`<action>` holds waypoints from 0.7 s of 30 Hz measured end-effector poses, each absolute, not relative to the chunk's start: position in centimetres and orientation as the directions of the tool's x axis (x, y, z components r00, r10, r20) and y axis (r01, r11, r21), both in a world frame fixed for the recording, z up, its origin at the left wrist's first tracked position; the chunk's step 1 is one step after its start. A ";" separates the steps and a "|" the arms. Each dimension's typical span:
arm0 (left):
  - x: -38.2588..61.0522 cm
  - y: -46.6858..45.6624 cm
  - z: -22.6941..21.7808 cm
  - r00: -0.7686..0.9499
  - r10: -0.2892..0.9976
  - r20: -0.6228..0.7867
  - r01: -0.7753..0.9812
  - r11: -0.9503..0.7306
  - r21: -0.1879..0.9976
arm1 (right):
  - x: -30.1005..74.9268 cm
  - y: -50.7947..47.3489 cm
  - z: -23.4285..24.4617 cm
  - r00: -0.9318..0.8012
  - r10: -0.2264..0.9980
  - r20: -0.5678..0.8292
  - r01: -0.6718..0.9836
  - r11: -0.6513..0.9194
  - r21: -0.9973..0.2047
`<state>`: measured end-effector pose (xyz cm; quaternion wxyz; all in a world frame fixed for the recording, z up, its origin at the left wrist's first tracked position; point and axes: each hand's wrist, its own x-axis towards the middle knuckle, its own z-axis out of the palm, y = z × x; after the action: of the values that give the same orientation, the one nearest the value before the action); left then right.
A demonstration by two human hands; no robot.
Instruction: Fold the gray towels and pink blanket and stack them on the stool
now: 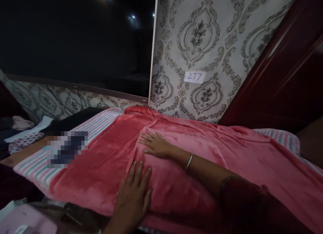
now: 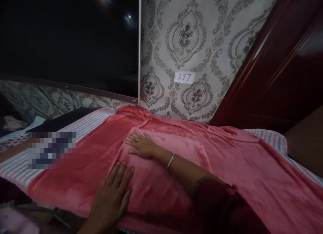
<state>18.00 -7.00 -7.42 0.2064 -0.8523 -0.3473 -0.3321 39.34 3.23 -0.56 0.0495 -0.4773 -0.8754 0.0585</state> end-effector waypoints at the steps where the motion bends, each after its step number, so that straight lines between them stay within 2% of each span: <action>1: 18.0 -7.0 -7.7 0.545 0.459 0.702 0.728 -0.674 -0.125 | 39.6 4.4 -0.5 -0.510 0.860 0.022 0.847 0.507 -0.158; 7: 17.6 -6.9 -8.2 0.555 0.463 0.691 0.725 -0.677 -0.129 | 40.8 9.8 -0.8 -0.337 0.937 -0.089 0.910 0.300 -0.285; 11: 17.5 -6.7 -8.0 0.564 0.463 0.684 0.733 -0.661 -0.157 | 41.3 11.0 -2.0 -0.295 0.954 -0.052 0.907 0.263 -0.329; 17: 17.7 -6.4 -7.9 0.564 0.420 0.711 0.701 -0.699 -0.143 | 40.8 10.1 -0.7 -0.270 0.963 -0.013 0.924 0.255 -0.286; 21: 17.0 -5.6 -7.7 0.577 0.375 0.726 0.675 -0.720 -0.164 | 41.6 6.4 1.6 -0.278 0.957 0.086 0.933 0.290 -0.215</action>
<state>17.02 -5.57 -7.68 0.2174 -0.8609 -0.3050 -0.3444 41.62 6.36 1.60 0.0994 -0.5927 -0.7969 0.0611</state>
